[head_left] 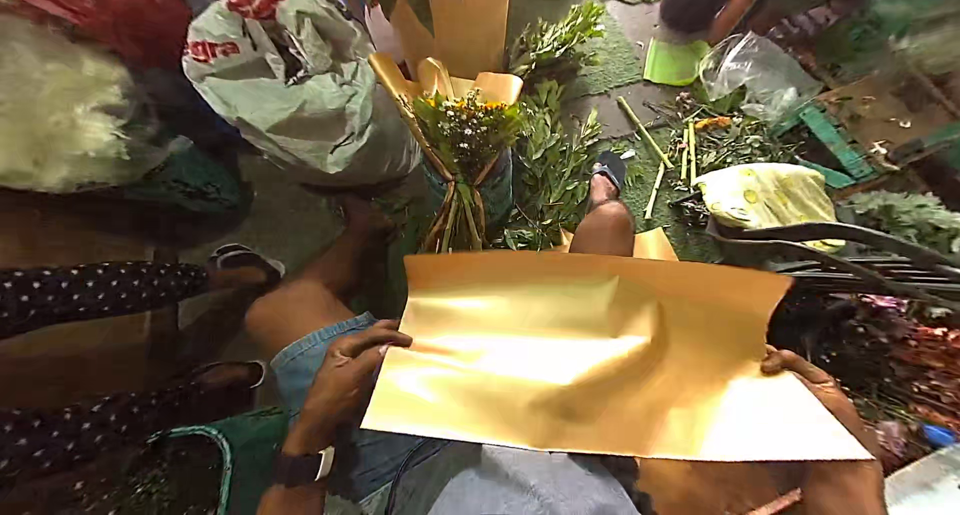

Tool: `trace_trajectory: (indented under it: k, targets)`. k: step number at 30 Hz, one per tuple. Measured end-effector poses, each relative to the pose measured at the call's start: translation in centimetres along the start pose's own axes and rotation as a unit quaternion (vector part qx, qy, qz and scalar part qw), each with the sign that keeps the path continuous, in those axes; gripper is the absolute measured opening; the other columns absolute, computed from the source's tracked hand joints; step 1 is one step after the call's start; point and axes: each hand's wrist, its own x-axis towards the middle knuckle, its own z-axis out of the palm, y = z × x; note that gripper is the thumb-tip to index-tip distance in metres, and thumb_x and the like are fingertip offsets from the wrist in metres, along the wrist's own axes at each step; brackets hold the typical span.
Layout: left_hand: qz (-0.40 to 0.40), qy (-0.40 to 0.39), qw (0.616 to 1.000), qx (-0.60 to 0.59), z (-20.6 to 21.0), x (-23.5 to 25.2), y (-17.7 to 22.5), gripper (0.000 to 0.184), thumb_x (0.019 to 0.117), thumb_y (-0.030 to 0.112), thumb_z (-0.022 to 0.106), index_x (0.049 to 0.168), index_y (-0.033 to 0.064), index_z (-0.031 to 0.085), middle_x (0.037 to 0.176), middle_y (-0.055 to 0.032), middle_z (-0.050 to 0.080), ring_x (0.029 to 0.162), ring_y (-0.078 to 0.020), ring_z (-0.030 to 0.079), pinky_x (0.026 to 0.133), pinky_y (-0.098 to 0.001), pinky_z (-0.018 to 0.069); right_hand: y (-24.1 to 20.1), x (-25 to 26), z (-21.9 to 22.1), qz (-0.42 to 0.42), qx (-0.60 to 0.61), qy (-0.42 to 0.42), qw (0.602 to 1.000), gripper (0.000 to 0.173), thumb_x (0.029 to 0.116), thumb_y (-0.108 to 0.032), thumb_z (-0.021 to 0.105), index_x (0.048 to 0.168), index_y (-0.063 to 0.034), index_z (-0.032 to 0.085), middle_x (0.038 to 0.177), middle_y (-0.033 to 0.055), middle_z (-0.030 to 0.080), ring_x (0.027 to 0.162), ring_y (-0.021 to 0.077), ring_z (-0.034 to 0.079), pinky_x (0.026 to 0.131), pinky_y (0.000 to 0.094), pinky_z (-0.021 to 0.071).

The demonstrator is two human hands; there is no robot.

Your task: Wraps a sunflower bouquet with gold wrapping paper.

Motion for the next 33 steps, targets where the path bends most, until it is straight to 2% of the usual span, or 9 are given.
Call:
trace_trajectory:
  k: [3, 5, 7, 10, 14, 23, 27, 31, 33]
  targets:
    - [-0.104, 0.022, 0.990, -0.097, 0.0, 2.8, 0.3, 0.041, 0.1007, 0.038, 0.053, 0.113, 0.0045, 0.072, 0.108, -0.0113, 0.073, 0.096, -0.0214, 0.071, 0.085, -0.0405, 0.0600, 0.4, 1.8, 0.7, 0.003, 0.033, -0.019, 0.999, 0.056, 0.1073, -0.041, 0.025, 0.105, -0.0176, 0.076, 0.106, -0.0027, 0.077, 0.097, 0.0069, 0.072, 0.085, 0.0272, 0.0611]
    - [-0.190, 0.071, 0.976, -0.084, 1.8, 5.4, 1.3, 0.033, 0.0988, 0.023, 0.061, 0.125, 0.0039, 0.056, 0.099, -0.0115, 0.070, 0.083, -0.0210, 0.071, 0.073, -0.0392, 0.0624, 0.6, 4.3, 1.2, 0.043, 0.035, -0.013, 0.998, 0.078, 0.1056, -0.062, 0.009, 0.117, -0.0151, 0.070, 0.113, -0.0004, 0.075, 0.105, 0.0102, 0.071, 0.091, 0.0328, 0.0605]
    - [-0.265, 0.059, 0.961, -0.053, 3.1, 7.3, 1.6, 0.052, 0.0930, 0.007, 0.069, 0.140, 0.0041, 0.047, 0.099, -0.0133, 0.070, 0.079, -0.0212, 0.071, 0.070, -0.0376, 0.0626, 1.0, 6.5, 1.4, 0.045, -0.020, -0.010, 0.999, 0.045, 0.1076, -0.042, 0.037, 0.137, -0.0113, 0.051, 0.116, 0.0006, 0.070, 0.104, 0.0102, 0.069, 0.091, 0.0316, 0.0595]
    - [-0.285, 0.057, 0.956, -0.037, 3.7, 7.5, 1.4, 0.048, 0.0923, -0.002, 0.065, 0.138, 0.0017, 0.052, 0.087, -0.0126, 0.070, 0.068, -0.0186, 0.069, 0.064, -0.0345, 0.0609, 0.3, 8.3, 1.7, 0.066, -0.032, -0.017, 0.997, 0.073, 0.0865, -0.012, 0.071, 0.150, -0.0097, 0.037, 0.118, 0.0031, 0.070, 0.098, 0.0115, 0.072, 0.084, 0.0310, 0.0631]
    - [-0.301, 0.050, 0.952, -0.032, 3.8, 5.5, 1.7, 0.019, 0.0922, -0.004, 0.067, 0.111, -0.0037, 0.069, 0.092, -0.0141, 0.075, 0.077, -0.0198, 0.074, 0.071, -0.0352, 0.0636, 0.2, 8.3, 1.0, 0.063, -0.012, -0.034, 0.997, 0.043, 0.0824, -0.005, 0.073, 0.125, -0.0053, 0.064, 0.104, 0.0044, 0.076, 0.089, 0.0125, 0.075, 0.079, 0.0311, 0.0642]
    - [0.033, 0.027, 0.992, -0.120, 2.0, 6.9, 5.4, 0.021, 0.0924, -0.004, 0.063, 0.101, 0.0080, 0.078, 0.098, -0.0079, 0.077, 0.087, -0.0140, 0.073, 0.081, -0.0330, 0.0622, -0.4, 10.3, 1.3, -0.147, 0.044, -0.004, 0.988, 0.026, 0.0861, 0.000, 0.071, 0.108, -0.0135, 0.071, 0.104, -0.0025, 0.077, 0.094, 0.0093, 0.073, 0.086, 0.0298, 0.0621]
    - [0.069, 0.034, 0.994, -0.082, 1.5, 9.2, 9.1, 0.030, 0.0985, 0.006, 0.043, 0.094, 0.0141, 0.071, 0.086, 0.0007, 0.072, 0.076, -0.0059, 0.068, 0.071, -0.0247, 0.0595, -2.5, 14.3, 1.5, -0.241, 0.094, -0.093, 0.962, 0.016, 0.0948, -0.039, 0.069, 0.100, -0.0255, 0.077, 0.123, -0.0066, 0.072, 0.116, 0.0086, 0.066, 0.097, 0.0254, 0.0555]
    - [0.126, -0.002, 0.991, 0.051, 0.0, 10.6, 13.7, 0.033, 0.0995, 0.044, 0.053, 0.096, 0.0173, 0.071, 0.090, 0.0012, 0.070, 0.078, -0.0085, 0.066, 0.070, -0.0271, 0.0578, -5.7, 17.3, 2.9, -0.200, 0.043, 0.124, 0.971, 0.027, 0.1004, -0.008, 0.049, 0.126, -0.0071, 0.058, 0.118, -0.0004, 0.067, 0.101, 0.0113, 0.068, 0.088, 0.0322, 0.0588]
    - [0.165, -0.016, 0.977, 0.132, 0.7, 10.7, 17.3, 0.015, 0.0936, 0.024, 0.068, 0.103, 0.0133, 0.066, 0.092, -0.0032, 0.069, 0.074, -0.0133, 0.066, 0.065, -0.0303, 0.0584, -8.4, 18.5, 3.8, -0.209, 0.004, 0.193, 0.959, 0.031, 0.1003, -0.015, 0.056, 0.131, -0.0062, 0.055, 0.117, 0.0000, 0.065, 0.094, 0.0093, 0.066, 0.080, 0.0301, 0.0575]
